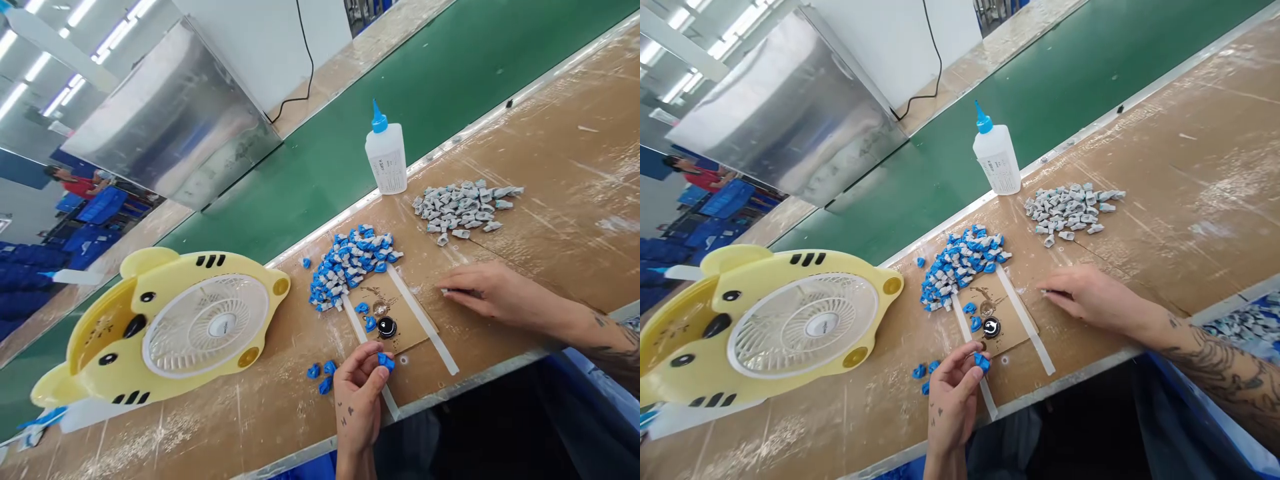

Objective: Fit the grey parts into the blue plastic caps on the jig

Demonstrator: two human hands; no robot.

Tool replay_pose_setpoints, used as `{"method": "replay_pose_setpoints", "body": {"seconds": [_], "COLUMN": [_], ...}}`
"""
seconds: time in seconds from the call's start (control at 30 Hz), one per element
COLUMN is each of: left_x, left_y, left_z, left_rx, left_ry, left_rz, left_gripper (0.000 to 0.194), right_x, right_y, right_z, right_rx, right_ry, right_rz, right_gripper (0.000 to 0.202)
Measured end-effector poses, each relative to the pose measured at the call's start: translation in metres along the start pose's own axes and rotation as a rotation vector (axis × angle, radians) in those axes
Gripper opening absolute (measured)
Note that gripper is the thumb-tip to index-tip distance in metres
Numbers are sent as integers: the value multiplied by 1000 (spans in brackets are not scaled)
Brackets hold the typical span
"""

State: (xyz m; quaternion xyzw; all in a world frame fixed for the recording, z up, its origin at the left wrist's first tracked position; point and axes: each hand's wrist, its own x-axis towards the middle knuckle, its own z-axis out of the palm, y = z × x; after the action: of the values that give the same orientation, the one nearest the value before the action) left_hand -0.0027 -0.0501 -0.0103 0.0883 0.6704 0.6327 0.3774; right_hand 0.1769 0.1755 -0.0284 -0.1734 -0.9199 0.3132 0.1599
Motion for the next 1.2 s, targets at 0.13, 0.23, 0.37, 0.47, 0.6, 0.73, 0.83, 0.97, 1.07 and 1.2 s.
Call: {"method": "replay_pose_setpoints", "body": {"seconds": [0.13,0.23,0.37,0.47,0.6,0.73,0.83,0.97,1.07,1.2], "left_x": [9,18,24,24,24,26,25,23,20,17], "left_y": [3,6,6,4,4,11,14,12,10,9], "left_z": [-7,-12,-6,6,15,11,6,8,17,27], "left_rx": [241,508,716,740,761,787,671,339,125,27], "left_ry": [45,40,-70,-54,-46,-77,4,120,100,41], "left_rz": [124,238,402,489,527,483,326,126,84,53], "left_gripper": [27,24,18,14,14,15,24,33,37,37], "right_x": [1,5,8,8,8,8,9,13,17,20], "right_y": [-15,-26,-35,-37,-36,-37,-44,-60,-72,-80], "right_z": [5,11,20,24,27,33,40,50,60,67], "right_rx": [239,354,463,512,551,536,558,669,749,765], "right_ry": [44,73,101,100,111,183,254,323,361,363], "right_rz": [-10,35,34,41,40,-3,4,64,145,157], "right_gripper": [24,21,20,21,22,24,25,28,32,35]}}
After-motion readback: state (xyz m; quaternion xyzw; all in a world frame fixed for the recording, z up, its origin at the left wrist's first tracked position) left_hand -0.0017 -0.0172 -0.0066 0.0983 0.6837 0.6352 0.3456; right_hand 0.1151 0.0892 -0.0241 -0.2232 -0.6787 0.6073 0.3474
